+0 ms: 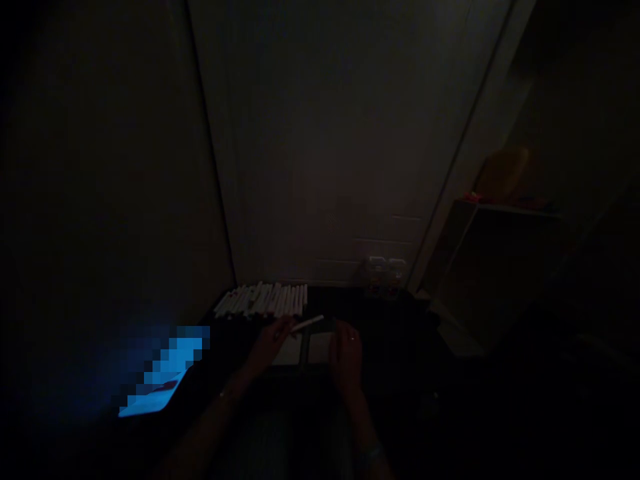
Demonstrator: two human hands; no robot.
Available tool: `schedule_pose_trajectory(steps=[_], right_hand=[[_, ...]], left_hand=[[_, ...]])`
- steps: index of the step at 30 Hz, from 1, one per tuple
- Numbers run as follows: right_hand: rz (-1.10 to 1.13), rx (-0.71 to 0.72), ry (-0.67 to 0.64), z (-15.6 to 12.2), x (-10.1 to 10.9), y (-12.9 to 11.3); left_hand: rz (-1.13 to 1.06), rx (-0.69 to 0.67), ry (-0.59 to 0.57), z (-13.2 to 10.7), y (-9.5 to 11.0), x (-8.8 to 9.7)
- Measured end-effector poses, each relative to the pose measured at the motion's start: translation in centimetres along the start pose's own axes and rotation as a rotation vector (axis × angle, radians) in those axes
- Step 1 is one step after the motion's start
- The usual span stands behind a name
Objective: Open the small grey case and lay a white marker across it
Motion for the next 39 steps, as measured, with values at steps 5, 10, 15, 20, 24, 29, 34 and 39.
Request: schedule_pose_trajectory(steps=[5, 10, 15, 20, 24, 29, 34, 39], right_hand=[[-0.073, 0.023, -0.081, 0.3, -4.0, -2.6], [-0.189, -0.01, -0.093, -1.4, -6.6, -0.4], [-0.222, -0.053, -0.113, -2.0, -6.9, 0.7], [-0.193, -0.046, -0.122, -2.0, -6.7, 0.0], [-0.168, 0.002, -0.174, -2.2, -7.2, -0.1], [-0.088, -0.001, -0.227, -2.4, -7.7, 0.4], [-0.026, -0.038, -0.214, -2.4, -7.4, 1.1], [0.032, -0.08, -0.169, -2.6, -7.1, 1.7]], left_hand=[[-0.058, 0.049, -0.047, -3.2, -2.5, -1.2], [-0.078, 0.078, -0.064, -3.5, -3.9, -0.9], [-0.118, 0.118, -0.016, -3.9, -5.2, -0.8], [-0.173, 0.147, 0.01, -4.0, -5.5, -0.7], [-0.185, 0.17, -0.005, -4.2, -5.4, -0.5], [-0.174, 0.157, -0.05, -4.3, -5.0, -0.6], [-0.245, 0.103, -0.02, -4.2, -4.4, -0.6], [-0.231, 0.038, -0.014, -4.2, -3.9, -0.6]])
Point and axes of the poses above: each hand's wrist, its own z-axis towards the middle knuckle, its own x-axis out of the back of the hand, y = z × x, the point moved 8 cm from there along z, towards the middle knuckle, and after that the axes turned 15 degrees about z, right-handed, at the moved point
